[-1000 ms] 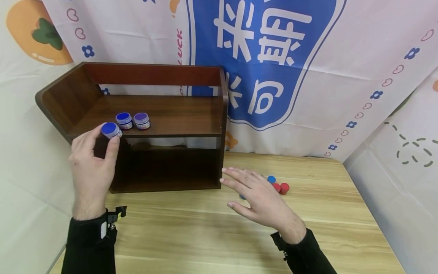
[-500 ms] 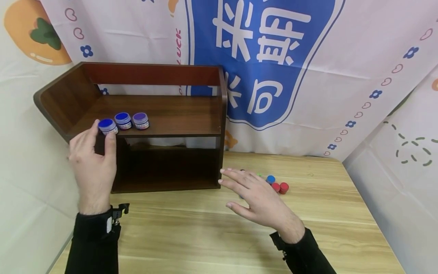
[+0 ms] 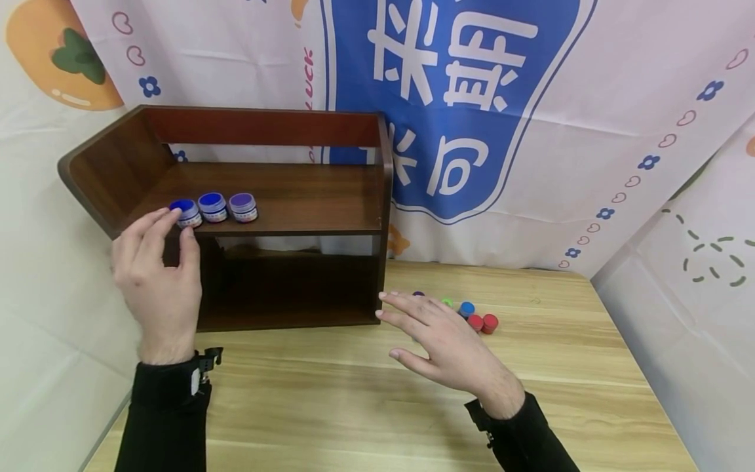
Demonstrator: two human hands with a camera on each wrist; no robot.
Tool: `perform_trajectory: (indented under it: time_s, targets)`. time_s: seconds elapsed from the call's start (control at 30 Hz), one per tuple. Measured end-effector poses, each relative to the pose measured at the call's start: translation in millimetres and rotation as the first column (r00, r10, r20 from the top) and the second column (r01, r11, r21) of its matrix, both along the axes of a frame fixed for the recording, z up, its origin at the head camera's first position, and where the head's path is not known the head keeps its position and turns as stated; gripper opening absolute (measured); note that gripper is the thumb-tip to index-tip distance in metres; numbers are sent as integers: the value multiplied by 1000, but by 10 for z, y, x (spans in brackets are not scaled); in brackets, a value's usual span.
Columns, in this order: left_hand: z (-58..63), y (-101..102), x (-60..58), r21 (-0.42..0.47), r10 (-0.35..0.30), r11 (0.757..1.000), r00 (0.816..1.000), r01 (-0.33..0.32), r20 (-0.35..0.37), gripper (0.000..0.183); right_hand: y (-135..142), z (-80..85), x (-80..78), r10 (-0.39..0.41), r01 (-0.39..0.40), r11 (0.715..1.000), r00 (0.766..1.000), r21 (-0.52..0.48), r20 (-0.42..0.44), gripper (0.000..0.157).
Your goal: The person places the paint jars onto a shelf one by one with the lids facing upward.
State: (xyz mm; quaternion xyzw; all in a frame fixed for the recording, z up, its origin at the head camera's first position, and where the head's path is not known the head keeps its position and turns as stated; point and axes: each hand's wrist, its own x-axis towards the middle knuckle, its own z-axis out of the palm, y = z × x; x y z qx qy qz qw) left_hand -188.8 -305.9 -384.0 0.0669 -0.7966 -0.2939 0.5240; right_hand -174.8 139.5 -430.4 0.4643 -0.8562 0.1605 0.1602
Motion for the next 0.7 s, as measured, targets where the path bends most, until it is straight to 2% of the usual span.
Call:
perform_trajectory:
  time_s: [0.33,0.5,0.7]
  targets:
    - [-32,-28,-33,-45,-5,999,997,9,83,47,21,-15,-10,-2,2,1000,1000,4,3,65]
    - [1,5,-4,-61,-21,998,998,25,60,49,79,8,-31,-26,26,1000,999,-7,19,62]
    - [63,183,49,-168,-87,982,996,90,24,54,236,53,-117,-58,61,996,997,-61,46,60]
